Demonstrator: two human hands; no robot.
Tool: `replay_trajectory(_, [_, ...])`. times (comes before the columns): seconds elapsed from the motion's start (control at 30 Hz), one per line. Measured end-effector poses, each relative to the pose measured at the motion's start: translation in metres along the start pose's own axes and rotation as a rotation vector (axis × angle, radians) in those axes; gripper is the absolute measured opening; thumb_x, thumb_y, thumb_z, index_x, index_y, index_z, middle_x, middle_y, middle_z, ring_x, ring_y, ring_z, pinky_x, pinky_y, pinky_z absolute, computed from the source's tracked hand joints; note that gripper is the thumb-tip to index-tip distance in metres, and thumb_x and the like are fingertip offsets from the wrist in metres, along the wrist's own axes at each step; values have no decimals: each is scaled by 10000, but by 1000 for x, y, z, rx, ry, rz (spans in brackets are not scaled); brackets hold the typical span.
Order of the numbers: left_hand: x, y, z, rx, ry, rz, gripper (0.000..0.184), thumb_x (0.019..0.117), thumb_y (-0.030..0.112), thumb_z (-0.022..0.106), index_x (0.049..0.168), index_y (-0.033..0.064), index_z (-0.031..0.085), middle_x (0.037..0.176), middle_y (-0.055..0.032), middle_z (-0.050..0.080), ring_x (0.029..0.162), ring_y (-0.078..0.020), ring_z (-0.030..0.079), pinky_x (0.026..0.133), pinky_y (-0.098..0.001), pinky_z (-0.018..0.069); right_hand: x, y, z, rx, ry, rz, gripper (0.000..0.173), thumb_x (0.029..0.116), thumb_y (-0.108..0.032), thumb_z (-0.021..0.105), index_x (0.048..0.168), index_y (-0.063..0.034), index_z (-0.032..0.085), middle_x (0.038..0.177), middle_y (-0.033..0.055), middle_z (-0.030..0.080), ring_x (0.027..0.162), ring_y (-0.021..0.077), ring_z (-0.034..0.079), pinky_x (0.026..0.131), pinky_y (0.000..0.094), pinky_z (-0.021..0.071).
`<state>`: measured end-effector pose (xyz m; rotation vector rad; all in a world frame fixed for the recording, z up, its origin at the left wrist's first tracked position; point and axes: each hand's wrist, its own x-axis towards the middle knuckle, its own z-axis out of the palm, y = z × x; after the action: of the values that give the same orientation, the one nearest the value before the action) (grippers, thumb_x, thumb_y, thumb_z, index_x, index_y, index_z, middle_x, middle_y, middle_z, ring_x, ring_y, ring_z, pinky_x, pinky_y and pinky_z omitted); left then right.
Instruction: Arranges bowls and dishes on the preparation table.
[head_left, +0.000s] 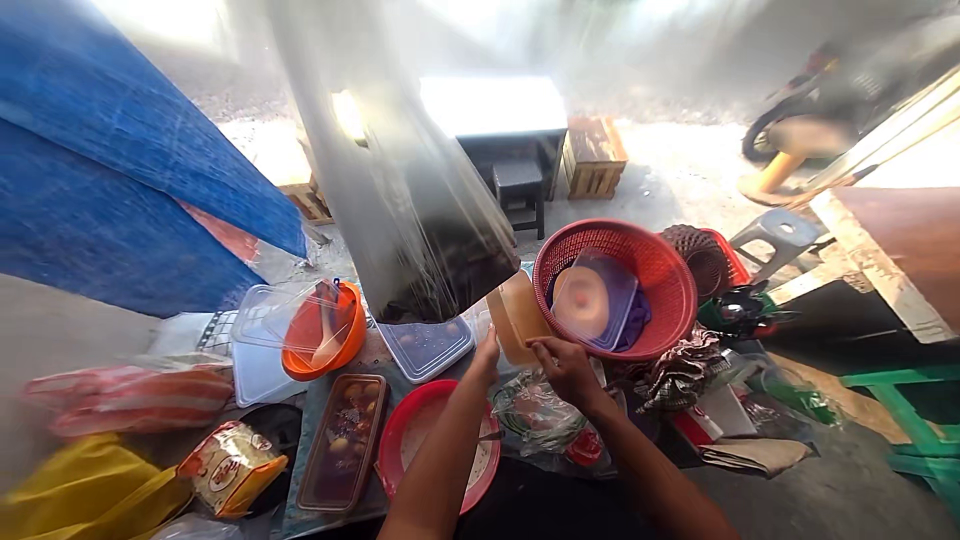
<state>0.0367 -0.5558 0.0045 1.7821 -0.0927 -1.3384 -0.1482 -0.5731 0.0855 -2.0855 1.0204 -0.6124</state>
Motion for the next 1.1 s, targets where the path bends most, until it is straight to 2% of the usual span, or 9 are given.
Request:
replay_trajectory(0.07, [8,2,1,2,-24,-30,886,1009,674,442,1593,38,240,1617,-241,314,1486,-382,330,1153,-621,340,15,8,31,-235,-261,152,684,1042,-464,509,1562,-31,413,1628,176,390,1531,302,333,1252,457,286])
replay_trajectory(0.13, [12,0,3,11,-19,-10,948,993,645,523,1620,77,96,1656,-239,209,1515,-384,266,1164,-630,314,25,22,50,-393,-336,291,921,996,-531,561,1621,34,189,1693,272,142,1585,389,141,1277,501,196])
replay_trajectory(0.33, [-3,-1,-10,-30,-68,141,706,1014,407,636,1543,95,288,1587,-214,357,1466,-341,359,1142,-583,361,16,26,64,-431,-252,275,823,1023,-529,491,1649,-74,210,1721,173,151,1583,415,117,1247,611,182])
replay_trajectory(0.47, [-19,10,-11,74,-176,153,584,1001,347,664,1469,103,414,1522,-196,449,1416,-318,428,1120,-551,395,7,27,77,-387,-144,255,762,982,-629,508,1630,-272,325,1716,137,198,1571,452,124,1192,663,255])
replay_trajectory(0.6, [-9,1,-9,90,-64,119,884,995,326,674,1629,83,108,1634,-256,263,1492,-381,320,1175,-578,331,9,27,80,-379,-67,356,955,914,-723,540,1637,-151,287,1711,192,170,1569,435,151,1208,633,251])
replay_trajectory(0.73, [-6,-7,-8,261,-36,119,688,1028,330,618,1555,-16,343,1605,-294,289,1491,-406,299,1183,-568,313,16,35,84,-362,23,460,1041,881,-766,534,1621,-76,291,1678,197,264,1542,372,270,1241,556,238])
replay_trajectory(0.83, [-10,-10,-5,236,-37,166,676,1043,320,585,1585,29,303,1632,-302,214,1502,-428,262,1177,-575,317,14,26,88,-394,54,453,941,942,-691,489,1637,-97,266,1681,218,240,1534,417,263,1218,595,249])
replay_trajectory(1.0, [-21,-7,-8,84,-98,310,438,1102,310,447,1493,112,426,1528,-196,456,1402,-318,454,1106,-558,408,9,16,87,-368,125,369,851,944,-625,535,1616,-139,344,1677,203,255,1473,444,341,1099,612,387])
replay_trajectory(1.1, [-30,-6,-1,90,-52,290,491,1109,334,416,1532,94,348,1510,-252,456,1379,-372,476,1084,-588,424,1,20,91,-357,196,295,812,937,-605,558,1586,-139,413,1669,175,296,1459,434,362,1084,600,411])
